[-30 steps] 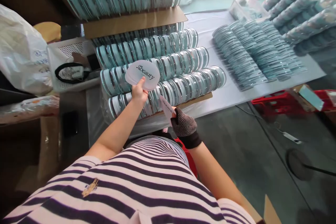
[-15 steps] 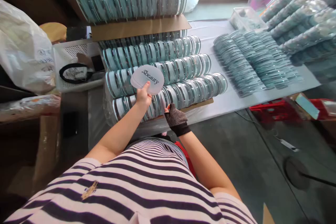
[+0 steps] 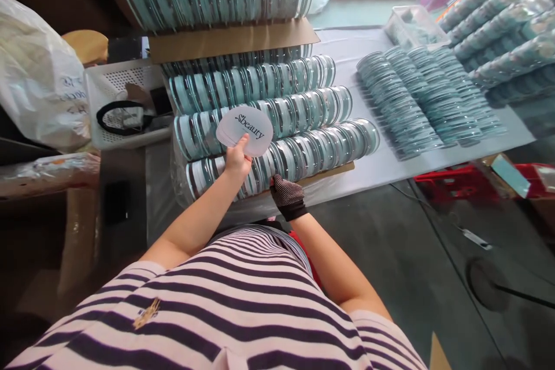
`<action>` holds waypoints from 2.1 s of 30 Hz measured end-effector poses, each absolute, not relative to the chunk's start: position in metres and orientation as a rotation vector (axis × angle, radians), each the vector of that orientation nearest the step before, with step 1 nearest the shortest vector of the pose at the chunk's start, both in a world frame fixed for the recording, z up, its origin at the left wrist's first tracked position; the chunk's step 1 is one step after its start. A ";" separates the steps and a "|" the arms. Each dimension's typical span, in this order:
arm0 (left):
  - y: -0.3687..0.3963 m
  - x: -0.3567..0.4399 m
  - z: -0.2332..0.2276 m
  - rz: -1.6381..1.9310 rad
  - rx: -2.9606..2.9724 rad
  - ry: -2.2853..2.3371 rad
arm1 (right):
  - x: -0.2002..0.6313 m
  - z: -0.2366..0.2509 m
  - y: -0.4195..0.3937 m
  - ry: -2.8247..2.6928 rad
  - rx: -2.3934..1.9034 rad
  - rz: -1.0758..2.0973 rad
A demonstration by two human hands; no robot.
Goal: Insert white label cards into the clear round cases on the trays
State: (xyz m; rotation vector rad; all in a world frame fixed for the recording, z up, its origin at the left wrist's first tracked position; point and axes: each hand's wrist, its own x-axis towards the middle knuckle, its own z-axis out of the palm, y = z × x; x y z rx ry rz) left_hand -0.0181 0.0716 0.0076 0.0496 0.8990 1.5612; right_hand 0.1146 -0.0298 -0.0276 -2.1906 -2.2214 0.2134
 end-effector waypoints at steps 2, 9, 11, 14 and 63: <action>0.071 -0.019 0.006 1.554 0.043 0.893 | 0.118 -0.027 -0.034 -2.216 -2.171 0.265; 0.069 -0.016 0.006 1.573 0.076 0.877 | 0.121 -0.020 -0.028 -1.806 -2.041 1.067; 0.068 -0.015 0.005 1.600 0.117 0.871 | 0.119 -0.019 -0.023 -1.470 -1.782 1.617; 0.068 -0.012 0.001 1.652 0.168 0.895 | 0.122 -0.014 -0.016 -1.144 -1.395 1.983; 0.063 -0.066 0.006 1.655 0.076 0.903 | 0.070 -0.003 -0.051 -2.090 -2.112 0.409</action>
